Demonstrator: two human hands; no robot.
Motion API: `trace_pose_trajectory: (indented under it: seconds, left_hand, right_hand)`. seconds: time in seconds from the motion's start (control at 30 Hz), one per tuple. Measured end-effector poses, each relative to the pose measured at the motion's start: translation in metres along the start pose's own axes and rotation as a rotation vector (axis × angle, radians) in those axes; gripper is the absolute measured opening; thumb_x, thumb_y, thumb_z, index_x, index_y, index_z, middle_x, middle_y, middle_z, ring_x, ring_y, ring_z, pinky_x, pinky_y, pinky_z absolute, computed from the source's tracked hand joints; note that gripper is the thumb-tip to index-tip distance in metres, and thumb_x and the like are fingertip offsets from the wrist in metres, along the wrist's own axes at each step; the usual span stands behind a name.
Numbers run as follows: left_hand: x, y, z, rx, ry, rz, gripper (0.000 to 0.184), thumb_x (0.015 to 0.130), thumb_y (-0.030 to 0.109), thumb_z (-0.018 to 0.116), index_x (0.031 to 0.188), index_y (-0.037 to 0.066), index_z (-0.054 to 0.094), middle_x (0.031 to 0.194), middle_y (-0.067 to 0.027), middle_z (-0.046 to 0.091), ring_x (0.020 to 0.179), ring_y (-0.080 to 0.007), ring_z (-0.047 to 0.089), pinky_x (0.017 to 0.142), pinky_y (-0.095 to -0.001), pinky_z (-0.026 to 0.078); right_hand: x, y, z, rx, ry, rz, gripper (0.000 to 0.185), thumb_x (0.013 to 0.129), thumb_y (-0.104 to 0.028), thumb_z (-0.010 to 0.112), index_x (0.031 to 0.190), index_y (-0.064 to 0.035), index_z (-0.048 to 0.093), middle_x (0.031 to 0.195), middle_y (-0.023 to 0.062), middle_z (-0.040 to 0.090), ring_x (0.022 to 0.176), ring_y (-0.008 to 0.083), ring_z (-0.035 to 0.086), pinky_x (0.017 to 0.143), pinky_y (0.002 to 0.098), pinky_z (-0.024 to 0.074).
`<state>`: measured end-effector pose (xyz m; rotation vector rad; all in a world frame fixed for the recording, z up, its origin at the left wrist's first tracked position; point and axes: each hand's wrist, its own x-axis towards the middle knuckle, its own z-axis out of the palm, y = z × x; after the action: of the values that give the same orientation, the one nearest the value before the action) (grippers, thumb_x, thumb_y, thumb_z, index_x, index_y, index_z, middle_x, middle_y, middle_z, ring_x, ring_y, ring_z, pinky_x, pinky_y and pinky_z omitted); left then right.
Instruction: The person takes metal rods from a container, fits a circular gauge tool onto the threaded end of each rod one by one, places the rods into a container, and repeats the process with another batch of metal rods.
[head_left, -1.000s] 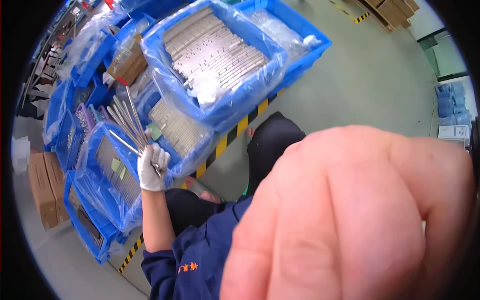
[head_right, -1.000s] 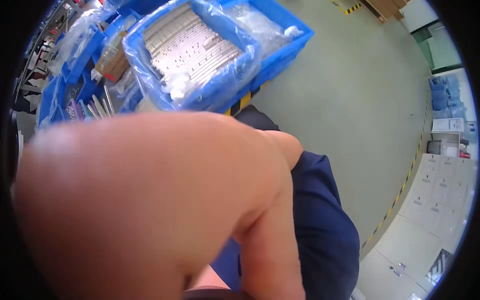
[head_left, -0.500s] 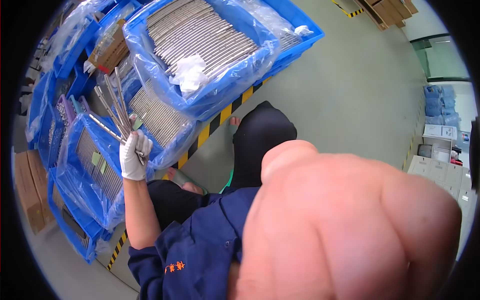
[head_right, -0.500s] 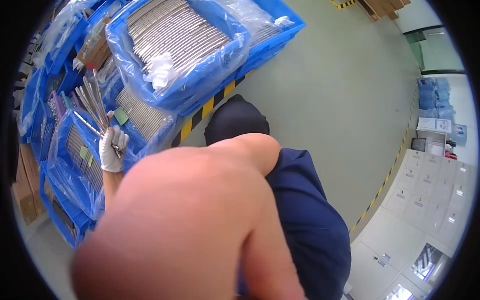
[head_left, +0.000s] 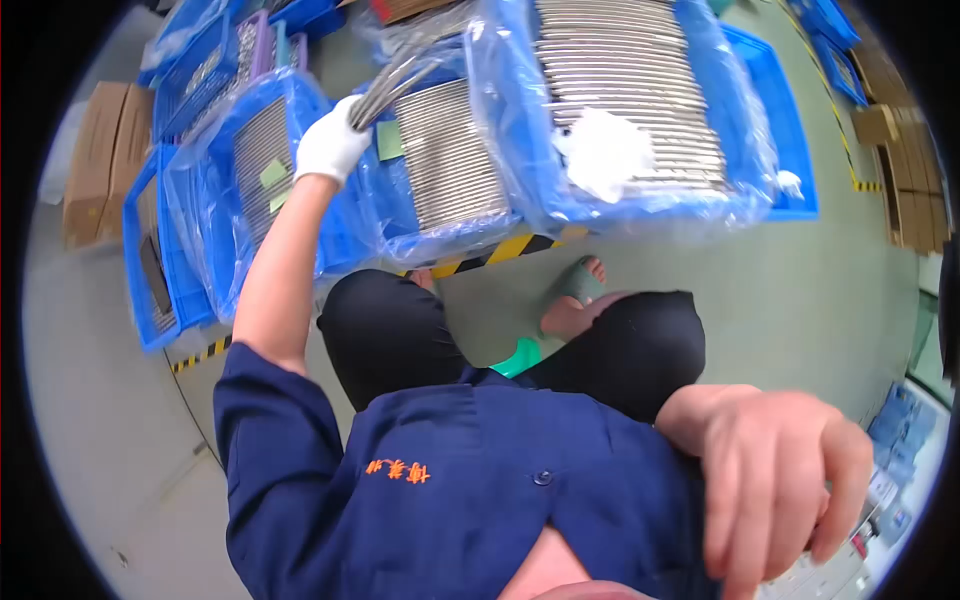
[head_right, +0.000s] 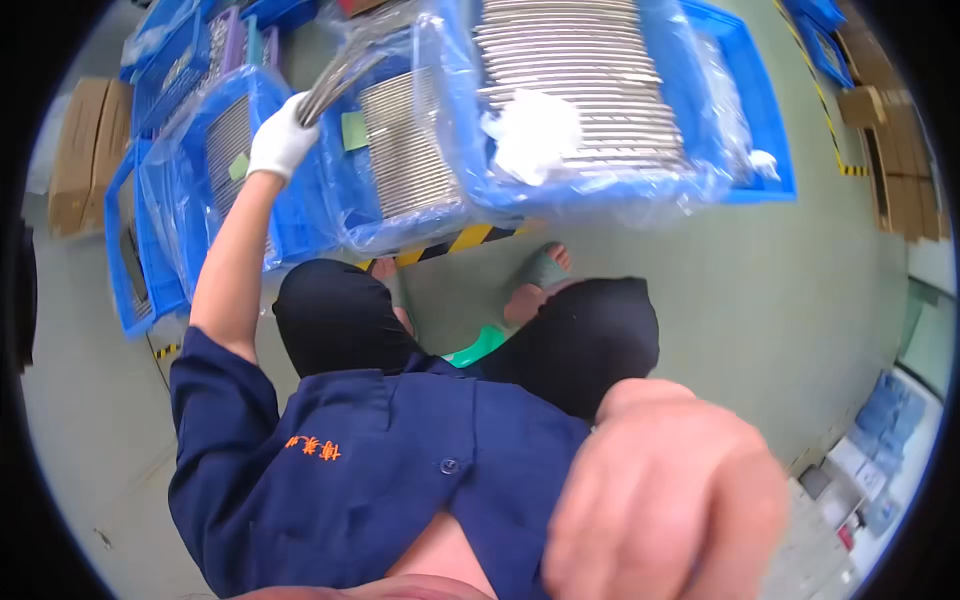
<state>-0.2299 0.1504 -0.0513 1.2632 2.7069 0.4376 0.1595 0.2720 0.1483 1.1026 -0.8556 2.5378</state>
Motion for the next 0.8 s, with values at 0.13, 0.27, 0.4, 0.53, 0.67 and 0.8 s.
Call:
trace_pose_trajectory:
  seconds: [0.13, 0.27, 0.4, 0.53, 0.67, 0.8]
  left_hand:
    - [0.041, -0.041, 0.056, 0.283, -0.089, 0.090, 0.019, 0.086, 0.024, 0.045, 0.100, 0.015, 0.054, 0.082, -0.0159, 0.064, 0.077, -0.0349, 0.062, 0.067, -0.0472, 0.047]
    - [0.061, -0.079, 0.132, 0.287, -0.181, 0.199, 0.017, 0.084, 0.016, 0.043, 0.098, 0.012, 0.052, 0.079, -0.0140, 0.064, 0.075, -0.0325, 0.063, 0.064, -0.0450, 0.048]
    - [0.071, -0.093, 0.191, 0.253, -0.218, 0.324, 0.023, 0.082, 0.010, 0.044, 0.102, 0.014, 0.054, 0.075, -0.0136, 0.063, 0.071, -0.0315, 0.063, 0.061, -0.0421, 0.048]
    - [0.083, -0.094, 0.237, 0.180, -0.315, 0.296, 0.038, 0.078, 0.008, 0.053, 0.115, 0.016, 0.052, 0.083, -0.0120, 0.064, 0.076, -0.0299, 0.063, 0.065, -0.0407, 0.049]
    - [0.095, -0.091, 0.261, 0.104, -0.411, 0.257, 0.051, 0.072, 0.020, 0.068, 0.119, 0.018, 0.049, 0.090, -0.0107, 0.063, 0.085, -0.0280, 0.062, 0.073, -0.0393, 0.049]
    - [0.100, -0.080, 0.251, 0.167, -0.427, 0.182, 0.060, 0.070, 0.031, 0.071, 0.124, 0.017, 0.048, 0.113, -0.0102, 0.055, 0.105, -0.0278, 0.053, 0.086, -0.0402, 0.044]
  right_hand:
    - [-0.038, -0.010, -0.044, -0.568, 0.642, -0.195, 0.040, 0.085, -0.033, 0.062, 0.109, -0.0039, 0.050, 0.083, 0.0104, 0.055, 0.073, 0.0242, 0.057, 0.064, 0.0328, 0.0443]
    - [-0.071, -0.018, -0.104, -1.263, 1.120, -0.146, 0.047, 0.087, -0.046, 0.054, 0.111, -0.0045, 0.051, 0.091, 0.0078, 0.052, 0.078, 0.0174, 0.047, 0.076, 0.0297, 0.0380]
    - [-0.086, -0.016, -0.136, -1.556, 1.230, 0.003, 0.050, 0.088, -0.048, 0.051, 0.112, -0.0041, 0.050, 0.089, 0.0073, 0.051, 0.080, 0.0172, 0.046, 0.073, 0.0296, 0.0386]
    - [-0.091, -0.014, -0.150, -1.498, 1.395, 0.015, 0.049, 0.087, -0.048, 0.053, 0.108, -0.0042, 0.050, 0.088, 0.0063, 0.051, 0.077, 0.0167, 0.045, 0.072, 0.0288, 0.0375]
    - [-0.090, -0.013, -0.158, -1.483, 1.455, 0.050, 0.049, 0.086, -0.047, 0.054, 0.108, -0.0041, 0.050, 0.088, 0.0058, 0.050, 0.077, 0.0165, 0.045, 0.071, 0.0284, 0.0367]
    - [-0.085, -0.010, -0.164, -1.491, 1.472, 0.075, 0.048, 0.086, -0.046, 0.055, 0.109, -0.0042, 0.050, 0.089, 0.0059, 0.050, 0.078, 0.0165, 0.045, 0.072, 0.0284, 0.0364]
